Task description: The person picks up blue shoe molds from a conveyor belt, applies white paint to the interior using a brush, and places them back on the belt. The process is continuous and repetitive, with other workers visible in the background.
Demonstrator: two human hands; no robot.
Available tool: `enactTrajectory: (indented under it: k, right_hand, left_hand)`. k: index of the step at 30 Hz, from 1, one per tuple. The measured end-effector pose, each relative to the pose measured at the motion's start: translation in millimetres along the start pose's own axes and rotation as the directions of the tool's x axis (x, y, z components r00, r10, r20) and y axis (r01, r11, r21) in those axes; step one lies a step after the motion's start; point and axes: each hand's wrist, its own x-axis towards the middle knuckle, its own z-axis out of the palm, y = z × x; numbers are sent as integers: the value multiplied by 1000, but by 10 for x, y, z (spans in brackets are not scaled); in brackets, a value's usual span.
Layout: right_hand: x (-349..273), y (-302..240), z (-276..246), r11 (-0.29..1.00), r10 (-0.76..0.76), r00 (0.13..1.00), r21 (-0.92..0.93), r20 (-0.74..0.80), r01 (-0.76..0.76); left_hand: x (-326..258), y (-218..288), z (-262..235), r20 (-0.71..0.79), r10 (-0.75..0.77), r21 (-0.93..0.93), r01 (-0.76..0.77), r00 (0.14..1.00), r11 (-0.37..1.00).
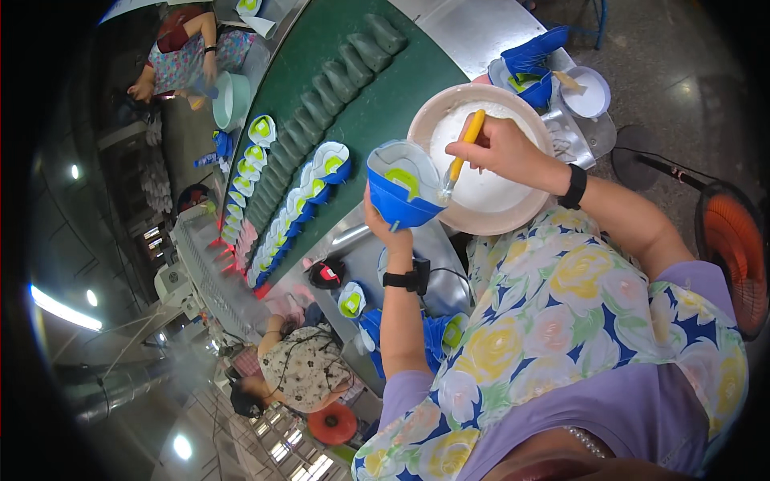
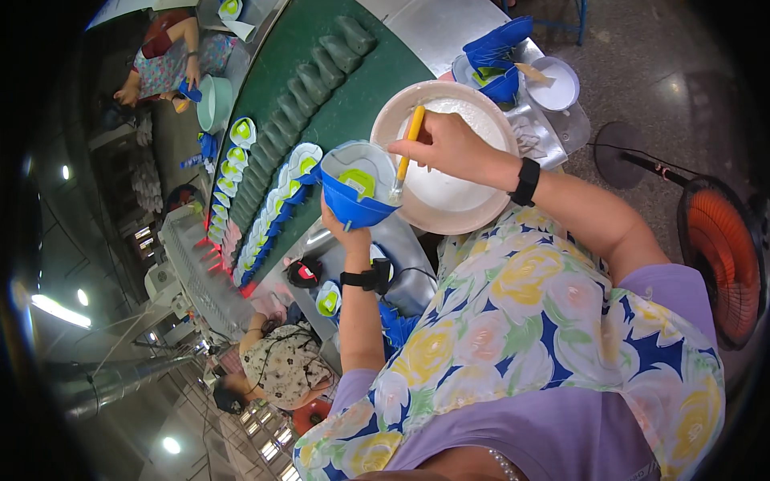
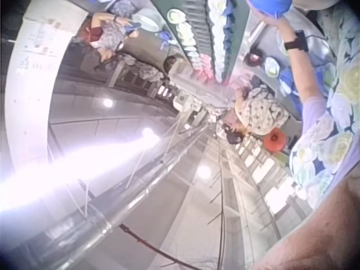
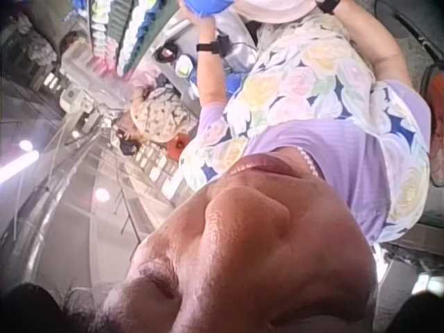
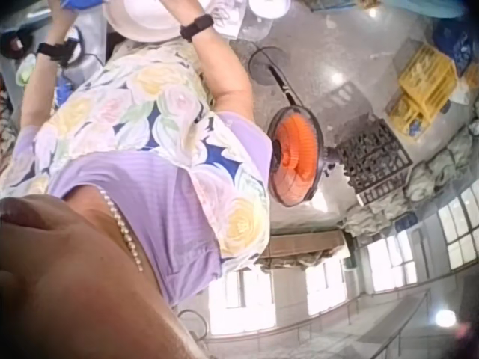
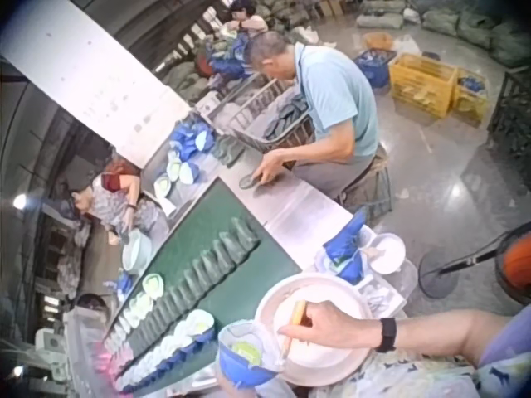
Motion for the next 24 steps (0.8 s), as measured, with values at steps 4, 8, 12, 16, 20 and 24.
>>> enactTrajectory:
  k: [4,8,12,16,20,24]
  right_hand:
    - [70,24,-163,978,-191,980,-74,49,194]
    - [69,-39,-92,893,-424,890,-85,167,442]
    - [108,-135,88,779,-597,725,32,343,627]
    - [229,-30,184,738,-599,679,-38,425,674]
    - [322,-3,16,849,-347,833,-232,431,474]
    - [377,40,-211,891,-104,860,-337,499,303]
  left_hand:
    - [-39,-27,-165,316,-583,-453,659,748,600]
    - [-225,-238,-189,878,-335,-431,869,342,-242]
    - [-480,78,242,840,-473,-426,862,265,-274]
    - [-577,91,224,871,-383,-412,881,307,-231]
    - [-515,-261,-24,846,-313,-496,852,431,-168]
    - [-321,-85,-81,649,-566,-571,817,509,80]
